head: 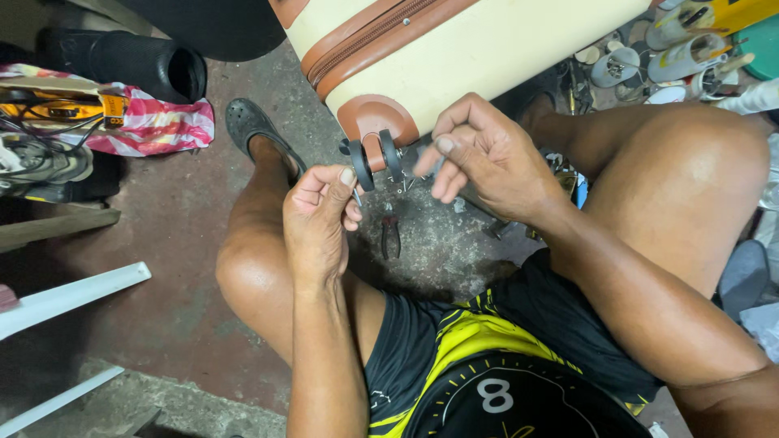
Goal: The person assembles a suitcase wheel by inserting a metal axle through the wheel and plastic housing.
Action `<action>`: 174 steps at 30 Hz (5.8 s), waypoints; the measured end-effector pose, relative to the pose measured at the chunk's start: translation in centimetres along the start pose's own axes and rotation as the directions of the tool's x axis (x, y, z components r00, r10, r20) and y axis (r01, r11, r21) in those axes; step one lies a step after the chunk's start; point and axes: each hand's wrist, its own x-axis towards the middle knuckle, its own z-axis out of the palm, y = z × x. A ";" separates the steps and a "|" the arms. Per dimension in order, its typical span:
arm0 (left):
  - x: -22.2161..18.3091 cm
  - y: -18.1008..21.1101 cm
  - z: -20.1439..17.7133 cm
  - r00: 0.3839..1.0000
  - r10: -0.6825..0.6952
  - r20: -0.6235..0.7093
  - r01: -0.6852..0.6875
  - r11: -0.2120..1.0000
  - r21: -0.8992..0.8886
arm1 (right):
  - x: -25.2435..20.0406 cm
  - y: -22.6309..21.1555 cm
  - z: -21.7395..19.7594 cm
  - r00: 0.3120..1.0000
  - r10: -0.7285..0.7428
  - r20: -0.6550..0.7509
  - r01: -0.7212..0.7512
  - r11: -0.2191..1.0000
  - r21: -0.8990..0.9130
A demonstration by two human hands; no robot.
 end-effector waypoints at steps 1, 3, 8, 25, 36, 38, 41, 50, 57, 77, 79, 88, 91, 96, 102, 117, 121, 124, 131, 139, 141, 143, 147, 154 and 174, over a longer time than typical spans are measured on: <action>0.0 -0.1 0.0 1.000 -0.004 -0.005 0.004 1.000 -0.013 | 0.0 -0.2 0.1 1.000 0.025 -0.005 -0.026 0.999 -0.039; 0.1 -0.1 0.1 1.000 -0.005 -0.008 0.005 1.000 -0.030 | 0.1 -0.6 0.3 0.998 0.060 -0.018 -0.062 0.988 -0.142; -0.4 -0.1 0.1 1.000 0.015 0.021 -0.014 0.998 -0.054 | -0.3 -1.6 0.0 1.000 0.007 0.002 -0.006 0.923 -0.385; -0.4 -0.2 -0.3 0.998 -0.033 0.051 0.040 0.987 -0.153 | 0.4 0.2 1.5 0.997 -0.064 0.039 0.072 0.964 -0.257; -0.4 -2.8 0.4 0.998 -0.056 0.038 0.067 0.891 -0.449 | 0.7 0.7 1.5 0.998 -0.047 -0.031 0.039 0.973 -0.225; -0.3 -3.1 0.7 0.995 -0.067 0.070 0.091 0.889 -0.448 | 0.7 1.1 1.7 0.998 -0.048 -0.033 0.042 0.986 -0.164; -0.3 -3.0 0.9 0.996 -0.053 0.069 0.076 0.914 -0.399 | 0.9 1.4 1.8 0.998 -0.051 -0.033 0.045 0.986 -0.158; -1.1 -1.0 1.9 0.972 0.215 -0.096 -0.187 0.952 0.244 | 1.2 0.3 1.5 0.998 -0.001 -0.065 -0.008 0.992 -0.128; -1.4 -0.3 2.2 0.953 0.281 -0.111 -0.236 0.922 0.307 | 0.7 -0.8 1.6 0.988 -0.117 -0.104 0.062 0.902 -0.428; -1.2 0.5 1.7 0.963 0.255 -0.089 -0.205 0.904 0.374 | 1.2 1.2 3.0 0.967 -0.206 -0.149 0.168 0.958 -0.234; -1.0 0.5 1.6 0.963 0.258 -0.079 -0.212 0.904 0.371 | 1.4 1.1 3.0 0.982 -0.089 -0.169 0.073 0.992 -0.101; -0.8 0.8 1.4 0.953 0.303 -0.032 -0.268 0.882 0.387 | 1.2 0.4 2.6 0.959 -0.254 -0.124 0.184 0.893 -0.411; -1.1 0.8 1.4 0.953 0.302 -0.034 -0.265 0.879 0.396 | 1.8 0.4 2.2 0.994 -0.079 -0.082 0.068 0.990 -0.120; -0.9 0.5 1.8 0.957 0.285 -0.056 -0.238 0.880 0.411 | 1.4 0.5 2.4 0.971 -0.191 -0.145 0.135 0.936 -0.326; -0.5 0.5 1.1 0.934 0.357 -0.022 -0.316 0.850 0.422 | 2.4 1.2 1.8 0.996 0.067 -0.052 -0.070 0.997 -0.046; -0.8 0.1 1.1 0.927 0.375 0.011 -0.347 0.846 0.405 | -0.6 0.4 3.9 0.991 -0.125 -0.042 0.115 0.976 -0.185; -1.3 0.1 0.9 0.944 0.330 -0.009 -0.293 0.851 0.436 | -1.5 -0.8 2.5 0.968 -0.216 0.128 0.248 0.903 -0.351; -1.0 0.3 1.2 0.947 0.321 -0.014 -0.288 0.869 0.401 | -1.7 -1.6 2.5 0.944 -0.283 0.169 0.324 0.712 -0.623; -1.0 0.7 0.8 0.951 0.309 -0.022 -0.274 0.873 0.404 | -1.7 -2.7 2.5 0.808 -0.453 0.377 0.510 0.216 -0.833; -1.3 0.3 0.8 0.961 0.278 -0.004 -0.256 0.890 0.377 | 0.3 0.2 2.3 0.998 -0.025 0.058 0.051 0.859 -0.509; -1.3 0.2 0.9 0.960 0.278 0.000 -0.257 0.887 0.385 | 0.7 1.4 1.9 0.973 0.220 0.075 -0.209 0.969 -0.133; -1.1 0.3 0.9 0.953 0.302 0.016 -0.286 0.882 0.376 | 0.8 2.5 1.4 0.960 0.256 0.109 -0.262 0.964 0.042; -1.1 0.5 0.8 0.959 0.284 0.012 -0.265 0.879 0.395 | 0.9 3.8 2.0 0.993 0.114 0.013 -0.113 0.991 -0.075; -1.0 0.6 0.9 0.963 0.268 -0.012 -0.241 0.882 0.405 | 0.4 0.6 2.7 0.955 -0.205 -0.214 0.050 0.824 -0.564; 0.2 1.2 -0.4 0.979 0.196 0.047 -0.200 0.914 0.352 | -0.2 2.6 2.5 0.912 -0.409 0.032 0.369 0.786 -0.496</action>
